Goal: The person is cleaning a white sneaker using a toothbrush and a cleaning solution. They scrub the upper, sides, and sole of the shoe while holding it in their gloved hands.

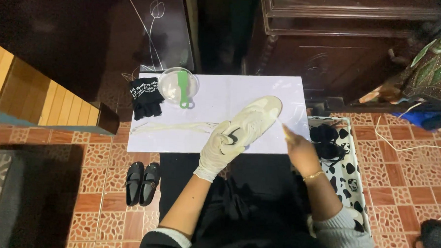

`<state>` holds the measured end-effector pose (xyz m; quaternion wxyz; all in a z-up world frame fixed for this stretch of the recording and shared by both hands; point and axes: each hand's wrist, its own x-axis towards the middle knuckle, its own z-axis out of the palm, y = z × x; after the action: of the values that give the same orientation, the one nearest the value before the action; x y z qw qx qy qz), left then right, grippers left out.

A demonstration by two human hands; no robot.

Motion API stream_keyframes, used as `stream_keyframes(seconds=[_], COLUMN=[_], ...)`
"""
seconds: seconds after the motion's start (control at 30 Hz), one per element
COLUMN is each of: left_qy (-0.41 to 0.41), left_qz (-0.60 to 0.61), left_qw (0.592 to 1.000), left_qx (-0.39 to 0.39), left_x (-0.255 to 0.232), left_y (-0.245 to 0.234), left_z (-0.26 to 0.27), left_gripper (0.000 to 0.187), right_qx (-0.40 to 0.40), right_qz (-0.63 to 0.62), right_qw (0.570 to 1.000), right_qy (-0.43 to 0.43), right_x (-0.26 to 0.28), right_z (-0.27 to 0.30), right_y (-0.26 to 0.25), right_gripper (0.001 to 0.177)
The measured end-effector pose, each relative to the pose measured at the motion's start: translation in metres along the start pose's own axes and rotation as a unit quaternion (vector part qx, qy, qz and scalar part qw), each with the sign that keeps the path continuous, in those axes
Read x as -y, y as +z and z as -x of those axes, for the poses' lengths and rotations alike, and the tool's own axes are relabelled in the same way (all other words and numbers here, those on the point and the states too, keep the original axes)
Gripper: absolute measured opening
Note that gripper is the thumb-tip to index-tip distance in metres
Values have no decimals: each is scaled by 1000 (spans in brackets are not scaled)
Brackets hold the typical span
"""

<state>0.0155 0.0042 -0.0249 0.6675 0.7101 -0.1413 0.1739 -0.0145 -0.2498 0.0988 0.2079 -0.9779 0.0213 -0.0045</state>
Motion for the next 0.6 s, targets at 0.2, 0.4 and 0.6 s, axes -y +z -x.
stream_keyframes(seconds=[0.2, 0.4, 0.6], left_qy=[-21, -57, -84], left_qz=[11, -41, -72], left_qw=[1000, 997, 994], left_qx=[2, -27, -24], left_x=[-14, -52, -73], left_y=[1, -6, -29], left_z=[-1, -6, -13], left_gripper=[47, 40, 39], right_qx=[99, 43, 56], right_qz=[0, -56, -60], right_qw=[995, 997, 996], right_qy=[3, 23, -19], right_x=[-10, -37, -12], right_z=[4, -15, 1], right_y=[28, 22, 24], right_gripper=[52, 53, 53])
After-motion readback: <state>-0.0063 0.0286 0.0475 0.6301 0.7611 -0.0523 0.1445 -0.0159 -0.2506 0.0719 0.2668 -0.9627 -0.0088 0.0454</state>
